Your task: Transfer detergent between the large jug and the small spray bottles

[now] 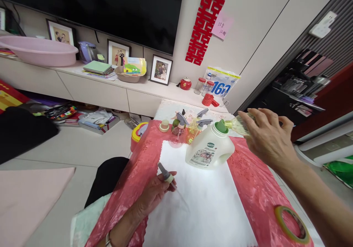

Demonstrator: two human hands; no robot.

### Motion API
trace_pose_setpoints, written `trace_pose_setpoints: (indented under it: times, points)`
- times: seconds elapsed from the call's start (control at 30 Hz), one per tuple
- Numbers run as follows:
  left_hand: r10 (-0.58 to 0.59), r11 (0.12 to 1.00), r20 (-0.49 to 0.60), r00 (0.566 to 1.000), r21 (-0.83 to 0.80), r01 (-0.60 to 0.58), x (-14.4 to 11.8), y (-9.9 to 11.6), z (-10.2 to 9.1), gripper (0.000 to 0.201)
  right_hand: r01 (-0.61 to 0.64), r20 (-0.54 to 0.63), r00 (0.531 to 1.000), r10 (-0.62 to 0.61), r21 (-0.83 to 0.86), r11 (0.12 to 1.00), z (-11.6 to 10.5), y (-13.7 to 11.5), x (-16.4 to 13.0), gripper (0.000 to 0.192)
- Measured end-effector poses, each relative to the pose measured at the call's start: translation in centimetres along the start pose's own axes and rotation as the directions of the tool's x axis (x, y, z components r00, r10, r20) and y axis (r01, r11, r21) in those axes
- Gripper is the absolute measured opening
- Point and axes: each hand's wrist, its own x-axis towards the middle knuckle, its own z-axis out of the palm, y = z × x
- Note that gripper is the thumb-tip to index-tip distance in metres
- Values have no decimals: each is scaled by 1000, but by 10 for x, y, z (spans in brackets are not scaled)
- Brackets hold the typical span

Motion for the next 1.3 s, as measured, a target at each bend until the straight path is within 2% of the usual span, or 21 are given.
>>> trace_pose_setpoints:
  times: [0.13,0.23,0.33,0.47,0.57,0.7,0.87,1.0,1.13,1.3]
  points:
    - [-14,1000,-50,999,-25,13,-2,4,5,49,-180,69,983,169,199,963,0,11,-27,54]
    - [8,997,-101,995,-73,-15,-4,10,15,48,-228,161,972,171,483,846,-2,2,-63,64]
    - [45,986,-209,977,-145,-76,-5,20,26,41,-259,260,960,106,673,693,2,-34,-107,66]
    - [78,964,-325,942,-215,-154,-8,36,40,32,-270,291,953,79,705,656,16,-102,-160,57]
    - [74,964,-361,930,-214,-159,-11,42,48,27,-344,358,928,103,718,606,23,-142,-182,58]
    - [44,967,-374,927,-216,-133,-13,41,57,20,-425,431,893,128,716,554,22,-168,-189,64]
    - [74,979,-343,936,-153,-133,-16,36,62,29,-478,479,867,139,718,505,16,-175,-186,67]
    - [106,990,-266,958,-59,-126,-20,30,67,40,-470,481,869,112,735,489,10,-179,-182,70]
    - [106,994,-201,974,47,-99,-23,23,76,45,-424,432,897,95,776,467,3,-185,-178,67]
    - [66,987,-136,988,154,-45,-26,17,82,45,-429,412,902,130,820,379,-4,-196,-176,68]
